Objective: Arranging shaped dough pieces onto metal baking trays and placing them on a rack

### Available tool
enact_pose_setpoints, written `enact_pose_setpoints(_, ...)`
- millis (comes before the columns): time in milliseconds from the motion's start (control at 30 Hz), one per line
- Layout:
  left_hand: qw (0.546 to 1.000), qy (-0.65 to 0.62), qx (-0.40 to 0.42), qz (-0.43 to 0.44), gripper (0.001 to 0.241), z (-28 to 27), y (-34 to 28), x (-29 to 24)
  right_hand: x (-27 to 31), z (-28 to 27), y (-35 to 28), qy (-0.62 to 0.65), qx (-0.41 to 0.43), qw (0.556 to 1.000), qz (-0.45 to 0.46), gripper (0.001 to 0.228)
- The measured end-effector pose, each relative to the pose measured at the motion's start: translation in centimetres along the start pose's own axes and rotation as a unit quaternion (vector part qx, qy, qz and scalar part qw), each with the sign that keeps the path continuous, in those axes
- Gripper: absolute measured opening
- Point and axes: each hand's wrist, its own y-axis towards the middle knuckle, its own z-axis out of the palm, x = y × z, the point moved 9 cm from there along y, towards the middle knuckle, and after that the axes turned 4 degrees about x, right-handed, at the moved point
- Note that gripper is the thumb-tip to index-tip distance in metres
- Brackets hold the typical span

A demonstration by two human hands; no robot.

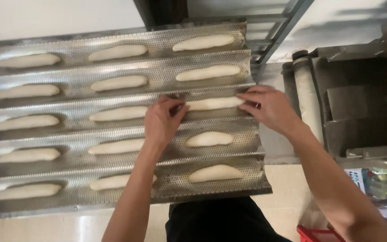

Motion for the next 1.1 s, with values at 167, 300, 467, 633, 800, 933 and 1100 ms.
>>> enact_pose_setpoints(167,0.985,-0.106,-0.092,0.101,0.024,-3.9,-2.9,-2.8,5.9,-0.9,-0.8,-0.001,0.016,1.000,-0.020,0.029)
enact_pose_setpoints(300,0.971,-0.197,-0.094,0.099,0.015,-4.5,-6.8,-3.4,12.1,6.3,-1.0,0.040,0.088,0.986,-0.137,0.022)
enact_pose_setpoints(467,0.978,-0.204,0.049,0.015,0.040,-0.8,-8.5,-3.3,14.0,10.0,-0.5,0.043,0.102,0.973,-0.204,0.019)
enact_pose_setpoints(633,0.939,-0.280,0.195,-0.044,0.068,0.8,-8.2,-6.2,13.4,3.2,-2.6,0.077,0.079,0.981,-0.157,0.031)
enact_pose_setpoints(800,0.953,-0.258,0.156,-0.035,0.048,1.8,-7.5,-5.2,10.4,4.7,-4.0,0.042,0.063,0.993,-0.092,0.042)
enact_pose_setpoints(933,0.920,-0.378,0.097,0.036,0.048,-1.5,-7.8,-7.3,9.9,1.6,-4.2,0.257,0.023,0.966,-0.021,0.042)
enact_pose_setpoints(1100,0.857,-0.501,0.116,0.045,0.046,-0.3,-7.5,-7.2,7.3,3.2,-5.0,0.423,0.015,0.903,0.072,0.043)
